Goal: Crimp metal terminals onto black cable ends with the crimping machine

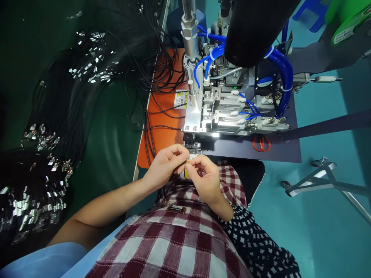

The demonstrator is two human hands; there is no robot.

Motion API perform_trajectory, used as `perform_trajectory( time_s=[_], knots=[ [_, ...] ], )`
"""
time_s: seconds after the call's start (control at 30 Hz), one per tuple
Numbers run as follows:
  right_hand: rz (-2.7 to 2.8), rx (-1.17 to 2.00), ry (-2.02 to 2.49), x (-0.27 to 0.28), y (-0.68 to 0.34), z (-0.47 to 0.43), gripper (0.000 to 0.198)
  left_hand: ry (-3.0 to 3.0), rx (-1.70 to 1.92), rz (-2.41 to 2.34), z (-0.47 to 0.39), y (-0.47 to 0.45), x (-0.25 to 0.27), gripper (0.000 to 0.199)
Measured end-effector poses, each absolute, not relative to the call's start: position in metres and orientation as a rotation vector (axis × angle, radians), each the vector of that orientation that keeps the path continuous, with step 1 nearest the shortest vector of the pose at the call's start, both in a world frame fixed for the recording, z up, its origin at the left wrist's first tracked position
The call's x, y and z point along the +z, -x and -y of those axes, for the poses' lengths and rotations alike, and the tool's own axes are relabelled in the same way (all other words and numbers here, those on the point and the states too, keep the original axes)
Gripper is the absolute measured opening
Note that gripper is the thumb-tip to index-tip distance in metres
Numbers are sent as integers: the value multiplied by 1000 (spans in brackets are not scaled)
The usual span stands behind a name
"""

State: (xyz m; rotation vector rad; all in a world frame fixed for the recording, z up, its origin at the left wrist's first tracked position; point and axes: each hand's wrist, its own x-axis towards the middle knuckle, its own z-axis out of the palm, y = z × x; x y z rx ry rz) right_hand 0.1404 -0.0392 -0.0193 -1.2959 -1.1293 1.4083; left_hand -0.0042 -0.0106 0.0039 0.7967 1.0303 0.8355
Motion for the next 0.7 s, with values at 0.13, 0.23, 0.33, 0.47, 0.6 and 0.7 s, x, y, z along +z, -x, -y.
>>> perform_trajectory(
  time_s=[0.13,0.23,0.33,0.47,0.6,0.7],
  knots=[
    [1182,1309,1309,-21,-146,38,15,-959,710,-1006,8,10,13,25],
    [1245,1226,1299,-26,-148,40,12,-955,709,-1044,8,11,14,20],
    [1321,1144,1317,-30,-149,43,11,-853,721,-1064,10,8,10,21],
    [1387,1164,1301,-31,-154,42,6,-798,755,-1067,11,6,6,22],
    [1402,1225,1280,-27,-162,38,3,-783,754,-1089,13,5,6,22],
    [1387,1232,1281,-25,-164,35,4,-804,775,-1105,13,4,6,20]
  ],
)
